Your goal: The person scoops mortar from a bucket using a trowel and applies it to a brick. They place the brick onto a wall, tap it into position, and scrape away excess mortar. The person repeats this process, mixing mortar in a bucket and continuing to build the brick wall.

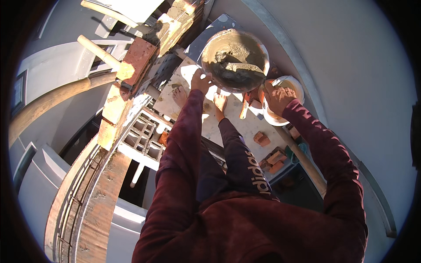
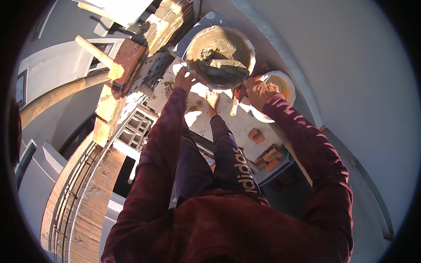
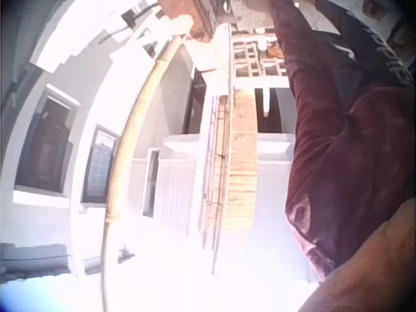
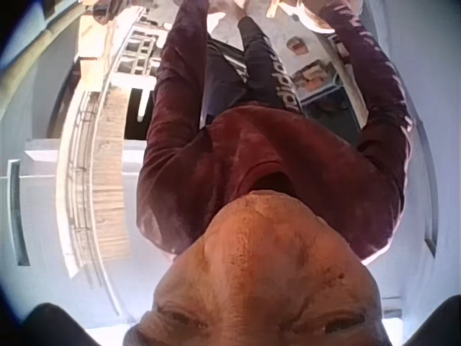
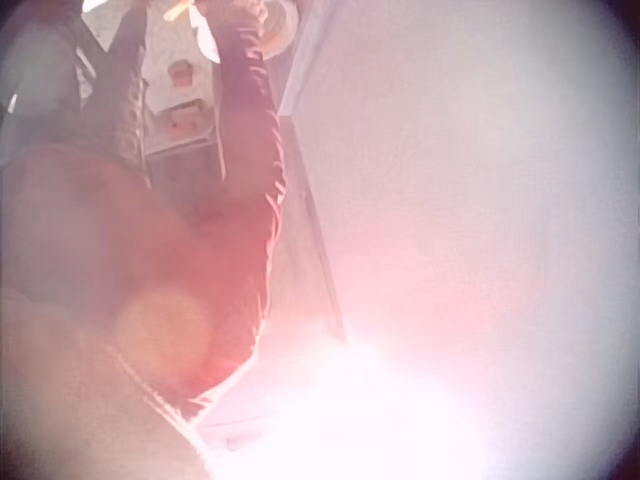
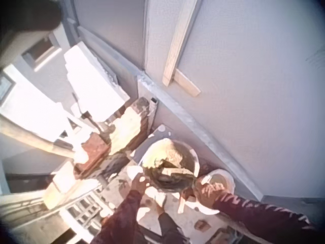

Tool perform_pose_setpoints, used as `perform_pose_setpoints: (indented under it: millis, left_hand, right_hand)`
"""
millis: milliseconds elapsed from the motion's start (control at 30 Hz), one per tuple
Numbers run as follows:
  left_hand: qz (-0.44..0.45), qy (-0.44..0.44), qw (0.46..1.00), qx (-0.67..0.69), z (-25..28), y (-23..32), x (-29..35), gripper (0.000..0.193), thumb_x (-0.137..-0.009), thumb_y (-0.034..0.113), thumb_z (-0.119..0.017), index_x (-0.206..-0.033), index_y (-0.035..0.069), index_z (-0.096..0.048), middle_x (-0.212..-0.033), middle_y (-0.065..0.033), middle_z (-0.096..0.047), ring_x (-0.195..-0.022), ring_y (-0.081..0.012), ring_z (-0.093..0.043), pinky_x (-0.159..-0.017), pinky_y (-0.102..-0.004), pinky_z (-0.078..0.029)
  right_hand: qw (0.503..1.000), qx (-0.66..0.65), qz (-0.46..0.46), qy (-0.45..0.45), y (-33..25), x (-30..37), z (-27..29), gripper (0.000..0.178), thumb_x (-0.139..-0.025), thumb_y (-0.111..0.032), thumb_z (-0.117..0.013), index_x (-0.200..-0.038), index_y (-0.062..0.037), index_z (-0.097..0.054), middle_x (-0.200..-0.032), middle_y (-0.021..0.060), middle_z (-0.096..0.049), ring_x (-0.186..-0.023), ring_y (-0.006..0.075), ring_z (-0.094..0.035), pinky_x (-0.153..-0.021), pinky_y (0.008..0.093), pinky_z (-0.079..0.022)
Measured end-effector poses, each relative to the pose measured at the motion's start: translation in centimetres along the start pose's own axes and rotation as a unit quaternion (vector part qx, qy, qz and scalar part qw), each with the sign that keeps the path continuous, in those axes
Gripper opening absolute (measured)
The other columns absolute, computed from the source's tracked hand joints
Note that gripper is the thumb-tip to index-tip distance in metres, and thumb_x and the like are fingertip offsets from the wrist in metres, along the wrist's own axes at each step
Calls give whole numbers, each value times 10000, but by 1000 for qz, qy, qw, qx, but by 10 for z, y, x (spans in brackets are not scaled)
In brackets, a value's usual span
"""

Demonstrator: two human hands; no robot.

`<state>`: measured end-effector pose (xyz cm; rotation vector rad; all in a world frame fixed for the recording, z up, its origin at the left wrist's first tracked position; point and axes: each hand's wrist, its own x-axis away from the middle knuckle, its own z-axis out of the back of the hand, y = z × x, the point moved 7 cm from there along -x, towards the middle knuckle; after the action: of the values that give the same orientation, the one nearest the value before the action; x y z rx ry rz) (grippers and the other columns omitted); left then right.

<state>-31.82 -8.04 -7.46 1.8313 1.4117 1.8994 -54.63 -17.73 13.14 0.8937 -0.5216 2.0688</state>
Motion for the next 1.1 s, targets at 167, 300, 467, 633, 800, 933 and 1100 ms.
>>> perform_pose_setpoints:
  millis: [167, 300, 467, 633, 800, 933, 1100]
  left_hand:
    - [-51, -13, 994, -94, -13, 27, 0, 202, -878, 36, -617, -1063, 0, -545, -911, -84, -650, -765, -163, -665, -657, -294, -575]
    - [-87, -38, 983, -160, -1, 34, -16, 255, -880, 38, -618, -1127, 18, -560, -903, -59, -674, -733, -134, -652, -669, -271, -533]
    - [-85, -65, 985, -133, 16, 19, -39, 235, -895, 6, -580, -1129, 17, -563, -1030, -63, -653, -797, -115, -633, -686, -271, -534]
    - [-9, -131, 989, -73, 8, 17, -29, 260, -942, 23, -520, -1201, 46, -511, -1143, -36, -588, -930, -137, -612, -793, -291, -566]
    - [33, -112, 993, -17, 10, 25, -16, 239, -934, 5, -507, -1171, 29, -526, -1173, -49, -573, -969, -125, -590, -810, -298, -557]
    - [23, -73, 997, 20, 1, 35, -16, 146, -923, 42, -578, -1066, 52, -558, -997, -14, -605, -828, -103, -601, -725, -282, -566]
    - [-3, -74, 997, -21, -14, 76, -17, 79, -903, 125, -638, -930, 92, -571, -872, 3, -580, -775, -86, -583, -643, -259, -546]
  right_hand:
    - [998, 28, -39, 48, 26, -59, -9, 268, -901, -168, -492, -1129, -28, -479, -1029, 229, -631, -909, 387, -652, -806, 463, -516]
    - [993, -71, -52, -75, 24, -88, -37, 323, -815, -78, -608, -1102, -11, -476, -991, 232, -641, -916, 390, -650, -801, 447, -515]
    - [974, -216, -21, -69, 4, -90, -71, 392, -737, -78, -657, -1077, 20, -490, -949, 254, -644, -941, 451, -625, -809, 480, -500]
    - [857, -483, -94, -156, -25, -86, -95, 286, -766, -97, -650, -984, 4, -496, -818, 169, -599, -641, 280, -619, -546, 395, -510]
    - [283, -926, -96, -231, -60, -76, -107, 307, -872, -168, -609, -1091, 15, -494, -761, 53, -515, -488, 102, -494, -391, 262, -419]
    - [-86, -971, 90, -202, -68, -70, -83, 504, -926, -224, -561, -1281, 83, -376, -840, 84, -502, -510, 108, -489, -391, 229, -422]
    - [136, -967, -25, -215, -39, -29, -54, 425, -932, -238, -552, -1251, 21, -442, -825, 85, -507, -492, 134, -483, -374, 249, -423]
